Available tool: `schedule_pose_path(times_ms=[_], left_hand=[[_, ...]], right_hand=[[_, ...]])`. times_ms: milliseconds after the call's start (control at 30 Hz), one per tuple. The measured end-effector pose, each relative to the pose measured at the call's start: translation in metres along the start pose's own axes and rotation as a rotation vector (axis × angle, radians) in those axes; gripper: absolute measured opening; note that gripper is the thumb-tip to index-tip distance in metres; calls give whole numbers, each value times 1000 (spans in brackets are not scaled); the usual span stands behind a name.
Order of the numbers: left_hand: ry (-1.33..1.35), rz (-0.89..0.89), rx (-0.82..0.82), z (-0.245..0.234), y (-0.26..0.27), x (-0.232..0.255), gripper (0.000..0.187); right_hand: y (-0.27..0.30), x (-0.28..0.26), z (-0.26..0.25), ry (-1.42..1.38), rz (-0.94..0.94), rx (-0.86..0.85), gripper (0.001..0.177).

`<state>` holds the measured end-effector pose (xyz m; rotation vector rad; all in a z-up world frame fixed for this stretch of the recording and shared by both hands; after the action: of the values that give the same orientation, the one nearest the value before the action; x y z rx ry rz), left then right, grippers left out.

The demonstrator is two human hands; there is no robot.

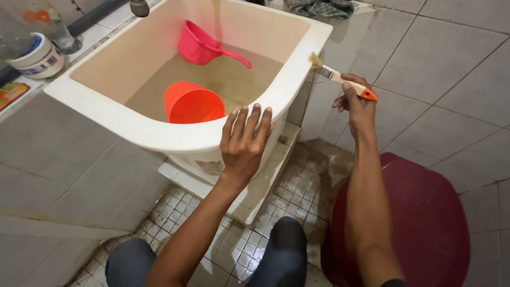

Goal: The person scrubs the exterior of a white utility sink with a brush, then rinses the brush under running water. They then wipe the sink's rim with a cloth.

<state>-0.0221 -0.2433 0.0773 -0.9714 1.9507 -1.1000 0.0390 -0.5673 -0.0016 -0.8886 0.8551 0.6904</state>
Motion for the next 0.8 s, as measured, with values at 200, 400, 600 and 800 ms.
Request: schedule_pose_path(times_ms=[200, 400, 600, 800], left_hand=[[-21, 0, 34, -1, 0, 1, 30], [-39, 12, 27, 0, 1, 1, 30], [-51, 21, 37, 0, 1, 0, 30], [-55, 25, 27, 2, 3, 0, 30]], right_hand=[[-19, 1, -5, 3, -19, -4, 34], [-39, -3, -10, 68, -63, 14, 30], [-60, -16, -20, 149, -192, 160, 26], [-60, -10, -1, 170, -117, 60, 27]])
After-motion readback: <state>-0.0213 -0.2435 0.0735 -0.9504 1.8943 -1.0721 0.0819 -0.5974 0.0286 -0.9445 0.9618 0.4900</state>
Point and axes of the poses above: each hand's wrist, its own y-axis away from the middle knuckle, its own z-axis out of the palm, x = y × z, the point moved 8 cm from there along -y, towards the middle knuckle, and after that the axes turned 12 degrees about -y, right-handed, at the moved point
